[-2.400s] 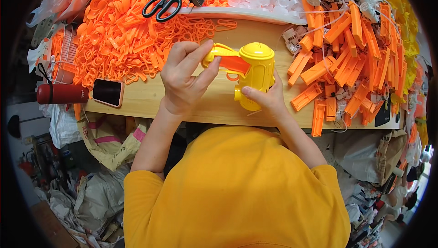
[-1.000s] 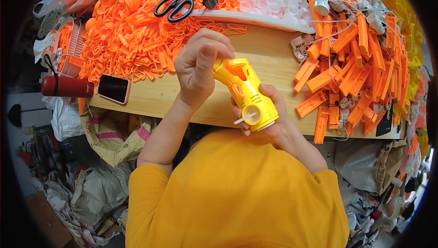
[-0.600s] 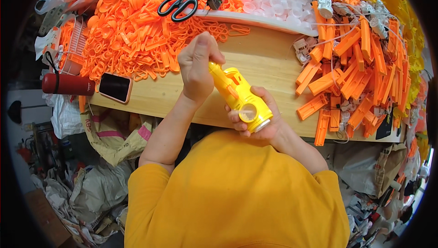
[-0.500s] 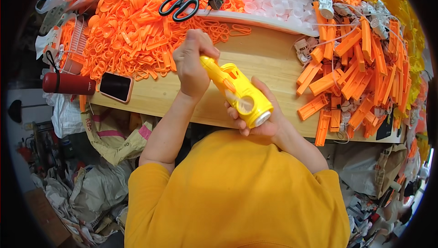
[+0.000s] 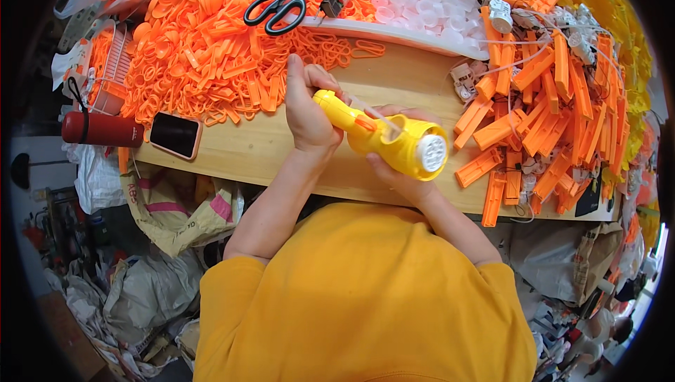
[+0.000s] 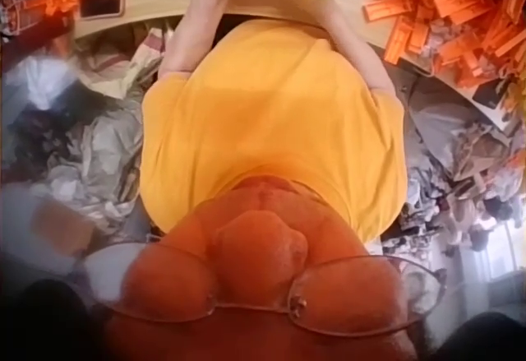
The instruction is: Assembling toy guns from plastic components at a workbench.
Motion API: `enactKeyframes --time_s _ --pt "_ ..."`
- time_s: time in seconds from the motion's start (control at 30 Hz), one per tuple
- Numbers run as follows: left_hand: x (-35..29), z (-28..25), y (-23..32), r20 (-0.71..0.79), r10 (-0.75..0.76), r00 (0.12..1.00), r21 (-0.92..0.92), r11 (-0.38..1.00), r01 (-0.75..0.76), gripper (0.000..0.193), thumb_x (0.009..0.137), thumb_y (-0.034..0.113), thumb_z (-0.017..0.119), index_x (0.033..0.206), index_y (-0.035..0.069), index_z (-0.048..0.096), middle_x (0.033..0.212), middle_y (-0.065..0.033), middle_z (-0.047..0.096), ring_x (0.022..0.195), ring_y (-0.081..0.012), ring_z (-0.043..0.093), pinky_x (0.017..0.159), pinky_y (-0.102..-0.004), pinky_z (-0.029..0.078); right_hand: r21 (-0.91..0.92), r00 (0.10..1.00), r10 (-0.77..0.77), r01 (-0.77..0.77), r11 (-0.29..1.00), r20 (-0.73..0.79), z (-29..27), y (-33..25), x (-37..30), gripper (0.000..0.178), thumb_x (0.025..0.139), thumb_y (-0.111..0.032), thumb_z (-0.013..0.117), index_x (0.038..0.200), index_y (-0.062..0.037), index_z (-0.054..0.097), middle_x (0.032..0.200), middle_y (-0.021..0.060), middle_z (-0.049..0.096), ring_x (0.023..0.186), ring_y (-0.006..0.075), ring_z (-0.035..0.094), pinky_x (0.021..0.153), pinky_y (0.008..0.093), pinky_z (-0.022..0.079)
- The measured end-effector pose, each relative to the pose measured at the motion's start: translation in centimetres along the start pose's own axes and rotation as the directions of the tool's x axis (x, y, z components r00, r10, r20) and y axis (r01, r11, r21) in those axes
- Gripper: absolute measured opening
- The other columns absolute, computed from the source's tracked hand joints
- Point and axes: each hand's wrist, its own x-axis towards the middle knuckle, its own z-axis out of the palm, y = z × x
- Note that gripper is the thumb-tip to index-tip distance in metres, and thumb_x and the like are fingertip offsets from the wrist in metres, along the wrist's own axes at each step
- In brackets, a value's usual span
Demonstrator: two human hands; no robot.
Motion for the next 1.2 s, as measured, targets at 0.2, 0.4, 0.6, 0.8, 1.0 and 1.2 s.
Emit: enactKeyframes --time_s 0.2,0.4,0.6,0.8,1.0,1.2 --pt "-1.7 2.0 0.7 0.0 -0.02 1.0 -0.019 1.0 0.02 0.055 0.1 0.05 0.032 0.068 0.008 0.048 0.062 -0.0058 0.047 0.055 -0.0163 0.047 0.058 -0.0298 0.042 0.103 0.998 0.046 -0.04 0.994 -0.048 -1.4 -1.8 0.0 0.065 0.073 -0.012 0.076 0.123 -0.0054 0.035 0.115 0.0161 0.057 0.111 0.0284 0.059 0.096 0.0414 0.046" --pt "-1.4 1.0 0.1 0.161 0.129 0.978 0.179 0.971 -0.158 0.054 0.102 0.042 0.028 0.063 0.008 0.044 0.061 -0.0043 0.043 0.055 -0.0153 0.041 0.052 -0.0294 0.038 0.094 0.992 -0.112 0.116 0.989 -0.051 -1.4 -2.2 0.4 0.065 0.068 -0.011 0.079 0.118 -0.0055 0.038 0.107 0.0162 0.062 0.097 0.0264 0.063 0.085 0.0344 0.051" --pt "-1.5 1.6 0.6 0.149 0.144 0.978 0.183 0.968 -0.171 0.058 0.103 0.037 0.028 0.058 0.005 0.045 0.06 -0.0055 0.045 0.053 -0.0149 0.044 0.056 -0.0267 0.039 0.143 0.982 -0.11 0.132 0.981 -0.152 -0.8 -1.6 -0.1 0.069 0.067 -0.01 0.079 0.12 -0.0067 0.036 0.109 0.0162 0.061 0.097 0.0257 0.063 0.084 0.0364 0.051" --pt "-1.7 0.7 -0.5 0.177 -0.037 0.984 0.052 0.998 0.029 0.061 0.1 0.055 0.027 0.069 0.008 0.051 0.066 -0.0049 0.05 0.06 -0.0152 0.049 0.064 -0.0268 0.042 0.088 0.995 0.082 -0.076 0.993 -0.064 -1.8 -1.6 -1.1 0.063 0.074 -0.01 0.073 0.121 -0.0065 0.032 0.115 0.016 0.057 0.108 0.0281 0.058 0.094 0.0414 0.047" --pt "-1.3 -0.2 -1.3 0.039 -0.062 0.997 0.322 0.946 0.046 0.053 0.099 0.048 0.038 0.083 0.004 0.062 0.077 -0.0043 0.06 0.069 -0.015 0.056 0.068 -0.0272 0.047 -0.166 0.981 0.137 -0.16 0.973 -0.139 -5.1 -1.4 -1.8 0.061 0.075 -0.005 0.072 0.128 -0.0048 0.042 0.115 0.0096 0.058 0.105 0.0213 0.058 0.092 0.0346 0.047" --pt "-5.4 -1.1 -3.0 0.541 -0.296 0.787 0.831 0.33 -0.447 0.022 0.083 0.024 0.069 0.085 0.003 0.063 0.076 -0.0045 0.06 0.067 -0.0163 0.057 0.063 -0.0298 0.048 0.219 0.833 0.372 -0.306 0.926 -0.41 -8.2 -2.5 -1.2 0.045 0.075 0.002 0.061 0.12 0.0009 0.052 0.113 0.0108 0.058 0.097 0.0189 0.059 0.086 0.0329 0.05"
